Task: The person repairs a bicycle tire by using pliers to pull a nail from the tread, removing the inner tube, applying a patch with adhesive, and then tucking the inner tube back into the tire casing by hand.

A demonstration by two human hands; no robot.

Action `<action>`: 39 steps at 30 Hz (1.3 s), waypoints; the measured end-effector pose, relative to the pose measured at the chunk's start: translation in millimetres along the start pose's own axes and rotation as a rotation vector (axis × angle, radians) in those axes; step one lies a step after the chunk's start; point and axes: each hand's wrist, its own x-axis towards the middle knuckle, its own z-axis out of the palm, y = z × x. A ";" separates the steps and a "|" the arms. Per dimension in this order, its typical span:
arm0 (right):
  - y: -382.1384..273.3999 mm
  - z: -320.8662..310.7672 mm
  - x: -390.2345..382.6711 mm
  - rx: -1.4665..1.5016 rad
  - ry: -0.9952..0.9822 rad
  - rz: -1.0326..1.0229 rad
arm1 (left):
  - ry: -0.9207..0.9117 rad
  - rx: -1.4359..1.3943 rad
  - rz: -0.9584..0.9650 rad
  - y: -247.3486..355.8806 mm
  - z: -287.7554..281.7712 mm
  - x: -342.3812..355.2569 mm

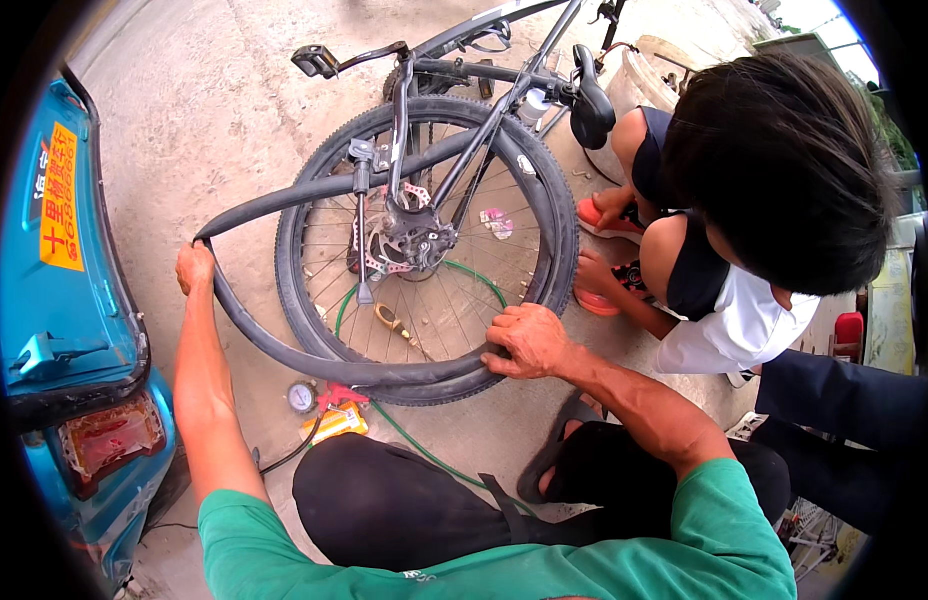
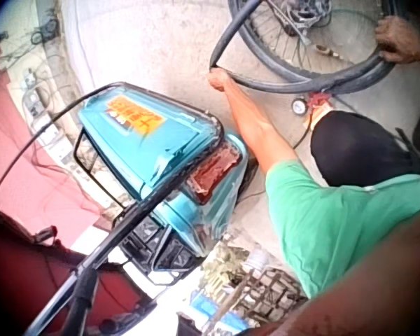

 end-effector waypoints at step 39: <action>-4.9 0.5 15.4 0.015 -0.212 0.007 | -0.666 -0.242 1.411 28.6 -58.5 -378.8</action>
